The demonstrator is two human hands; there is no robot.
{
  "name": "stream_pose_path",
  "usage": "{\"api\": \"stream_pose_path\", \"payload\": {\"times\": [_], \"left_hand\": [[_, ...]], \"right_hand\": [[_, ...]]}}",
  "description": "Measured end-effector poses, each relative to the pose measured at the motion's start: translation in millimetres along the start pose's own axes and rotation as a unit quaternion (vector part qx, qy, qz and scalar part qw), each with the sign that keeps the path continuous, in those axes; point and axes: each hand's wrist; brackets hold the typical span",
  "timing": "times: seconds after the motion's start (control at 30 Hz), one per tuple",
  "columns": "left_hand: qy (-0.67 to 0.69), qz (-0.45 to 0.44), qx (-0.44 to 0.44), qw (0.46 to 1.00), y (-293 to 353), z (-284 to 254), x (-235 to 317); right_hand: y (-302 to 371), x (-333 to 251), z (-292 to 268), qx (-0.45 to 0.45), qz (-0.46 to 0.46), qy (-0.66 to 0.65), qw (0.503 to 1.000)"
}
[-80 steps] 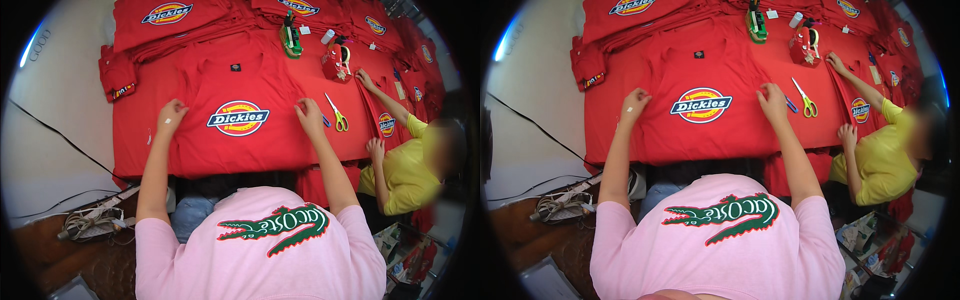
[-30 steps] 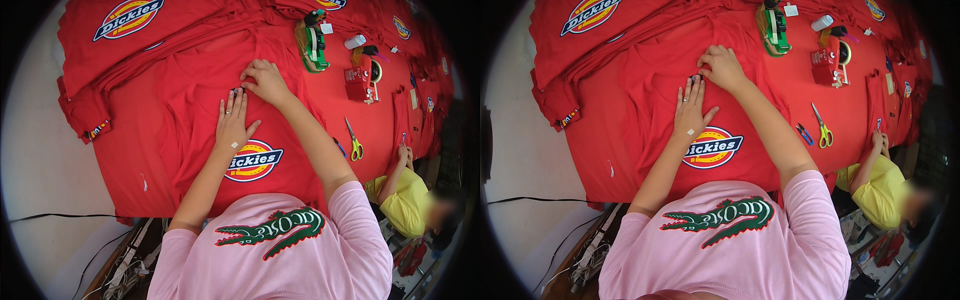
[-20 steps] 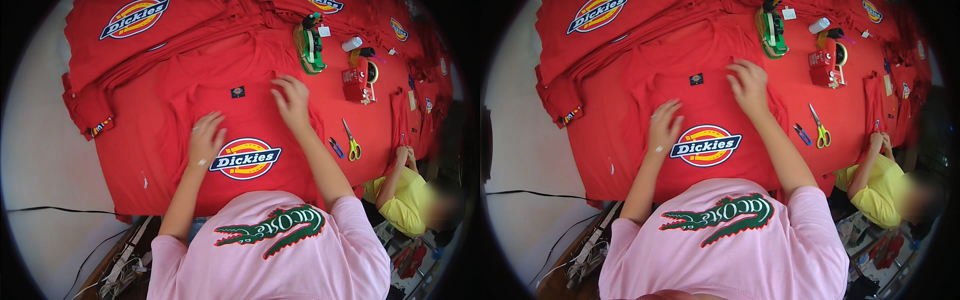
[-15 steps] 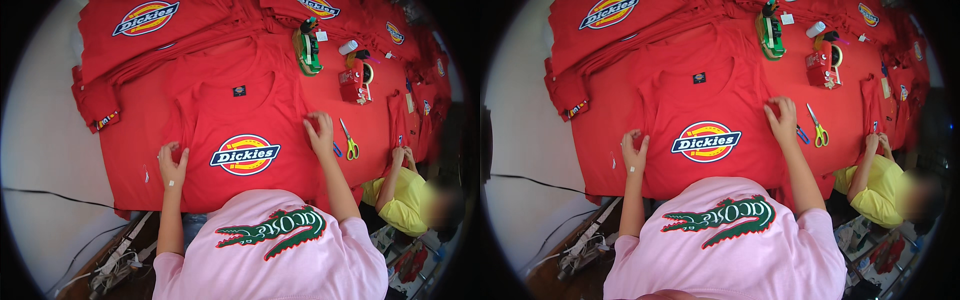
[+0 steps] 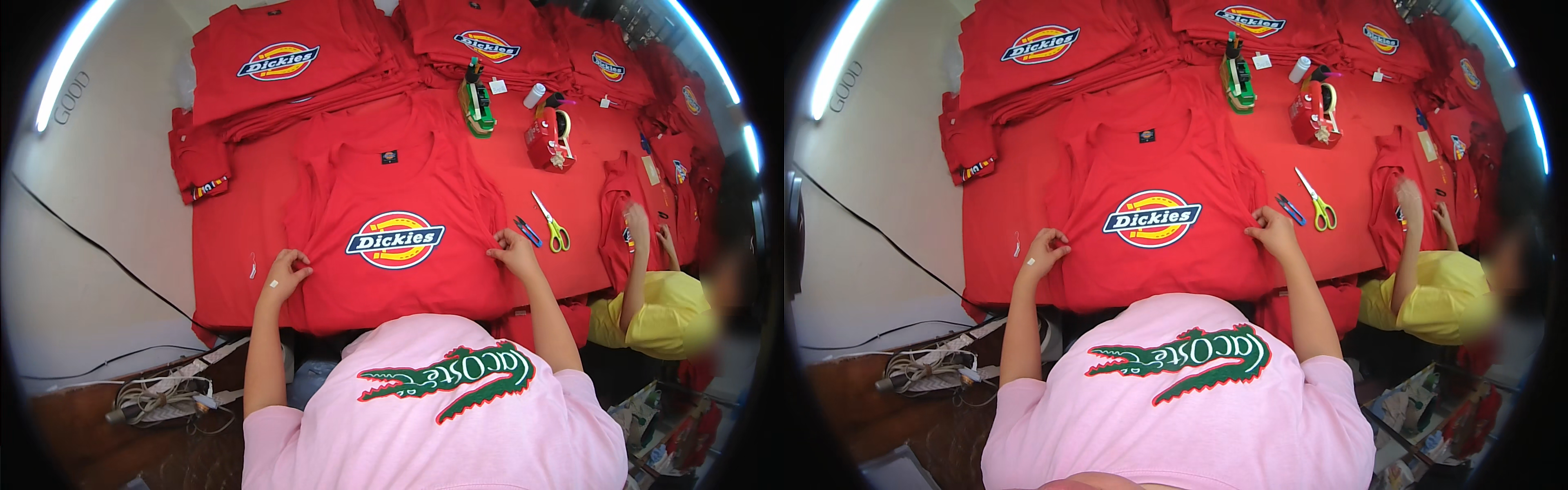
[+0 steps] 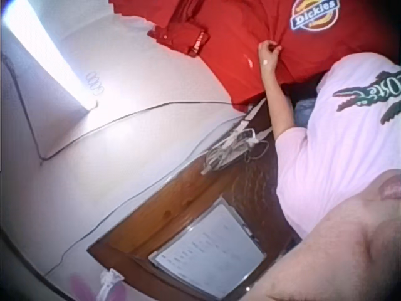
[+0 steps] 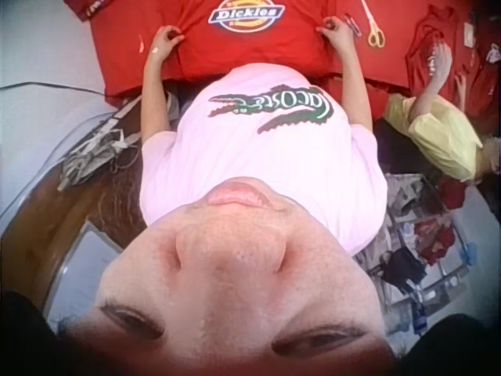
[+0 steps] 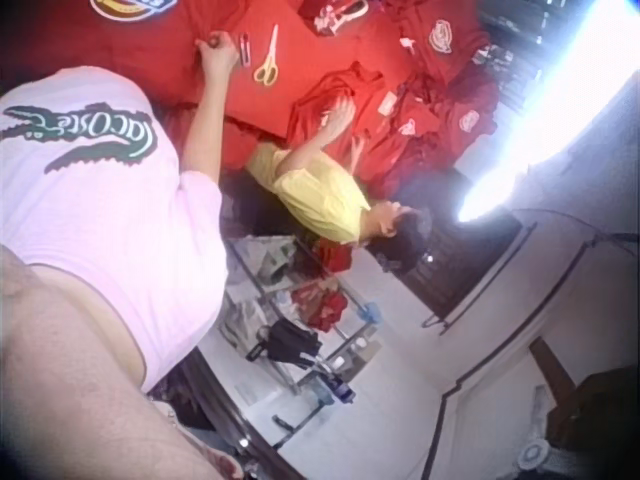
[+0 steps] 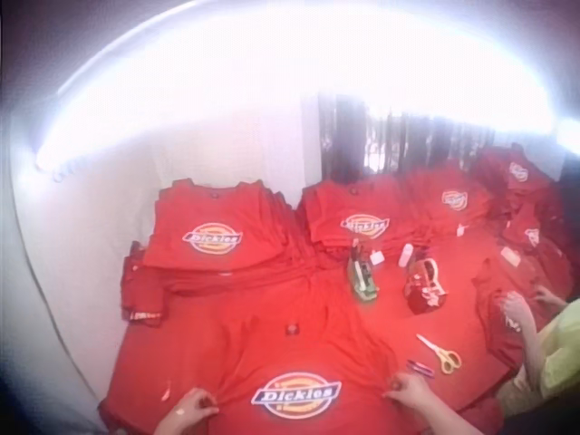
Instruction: The person processes garments by flattening, aligning, and folding red shirts on a table, occasionally using small shears to trim loose threads.
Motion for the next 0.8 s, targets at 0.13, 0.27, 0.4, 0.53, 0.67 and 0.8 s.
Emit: {"api": "stream_pose_path", "payload": {"times": [0.13,0.27,0.4,0.53,0.67,0.8], "left_hand": [[0.183,-0.068,0.012,0.981,-8.4,-3.4,7.2],[0.010,-0.034,-0.059,0.998,-15.2,-5.6,23.5],[-0.278,0.047,-0.146,0.948,-19.1,-14.6,56.4],[-0.370,0.119,-0.210,0.897,-11.5,-22.0,58.4],[-0.462,0.243,-0.166,0.837,-3.5,-10.6,34.6],[-0.451,0.183,-0.187,0.853,27.4,-48.6,73.7]], "right_hand": [[23.3,14.2,-13.1,0.049,-0.121,0.117,0.984],[21.5,22.4,-14.0,0.060,-0.144,0.135,0.979],[8.0,30.1,-36.0,0.048,-0.147,0.162,0.974],[6.7,17.4,-53.3,-0.042,-0.080,0.134,0.987],[21.4,26.2,-67.5,-0.102,-0.080,0.122,0.984],[74.9,-3.0,-126.6,-0.113,-0.250,0.110,0.955]]}}
Point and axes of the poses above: each hand's wrist, its own y-axis away from the middle knuckle, its own z-axis out of the palm, x = y × z, and after that the axes turned 11 degrees about z, right-handed
